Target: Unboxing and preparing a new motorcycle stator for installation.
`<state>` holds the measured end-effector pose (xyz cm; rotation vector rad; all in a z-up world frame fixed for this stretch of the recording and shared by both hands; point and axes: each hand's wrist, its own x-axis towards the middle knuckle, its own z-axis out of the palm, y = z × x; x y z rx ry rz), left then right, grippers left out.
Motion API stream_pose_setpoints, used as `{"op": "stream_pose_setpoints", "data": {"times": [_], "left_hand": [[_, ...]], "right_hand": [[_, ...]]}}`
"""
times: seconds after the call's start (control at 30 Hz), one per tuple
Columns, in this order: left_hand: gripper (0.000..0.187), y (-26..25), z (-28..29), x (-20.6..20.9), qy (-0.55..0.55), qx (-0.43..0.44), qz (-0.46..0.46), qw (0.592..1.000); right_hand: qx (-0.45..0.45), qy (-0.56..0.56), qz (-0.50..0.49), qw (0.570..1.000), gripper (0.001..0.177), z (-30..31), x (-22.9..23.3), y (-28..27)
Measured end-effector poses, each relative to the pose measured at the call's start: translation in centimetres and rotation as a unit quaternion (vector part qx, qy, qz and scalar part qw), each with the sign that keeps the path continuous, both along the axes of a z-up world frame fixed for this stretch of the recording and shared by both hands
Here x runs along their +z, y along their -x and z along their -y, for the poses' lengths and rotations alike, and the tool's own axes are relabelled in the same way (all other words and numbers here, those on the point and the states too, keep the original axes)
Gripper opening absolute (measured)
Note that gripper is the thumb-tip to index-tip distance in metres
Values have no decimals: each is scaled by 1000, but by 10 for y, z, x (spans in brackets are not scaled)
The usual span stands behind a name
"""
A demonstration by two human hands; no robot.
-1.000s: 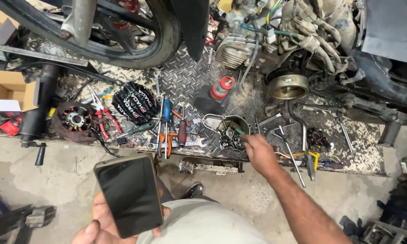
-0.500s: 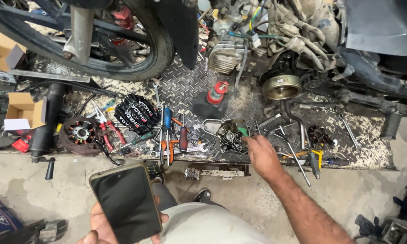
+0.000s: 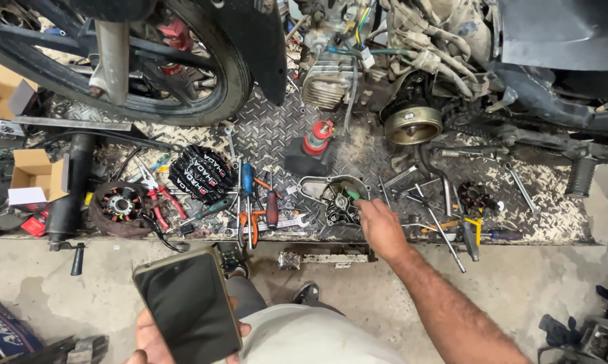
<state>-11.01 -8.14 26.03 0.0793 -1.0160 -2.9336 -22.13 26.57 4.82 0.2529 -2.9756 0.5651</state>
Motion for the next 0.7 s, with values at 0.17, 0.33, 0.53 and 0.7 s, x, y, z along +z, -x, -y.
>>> {"op": "stream_pose_setpoints", "data": {"times": [0.17, 0.33, 0.53, 0.7], "left_hand": [[61, 1, 4, 0, 11, 3, 1, 1000], [61, 3, 4, 0, 18, 5, 1, 1000], [60, 4, 3, -1, 27, 5, 5, 1000], [60, 3, 3, -1, 36, 9, 7, 999]], "right_hand": [[-6, 22, -17, 1000, 24, 10, 16, 3], [-31, 7, 7, 999, 23, 2, 5, 0], [-55, 32, 42, 997, 24, -2, 4, 1], [-39, 26, 15, 999, 24, 2, 19, 3]]}}
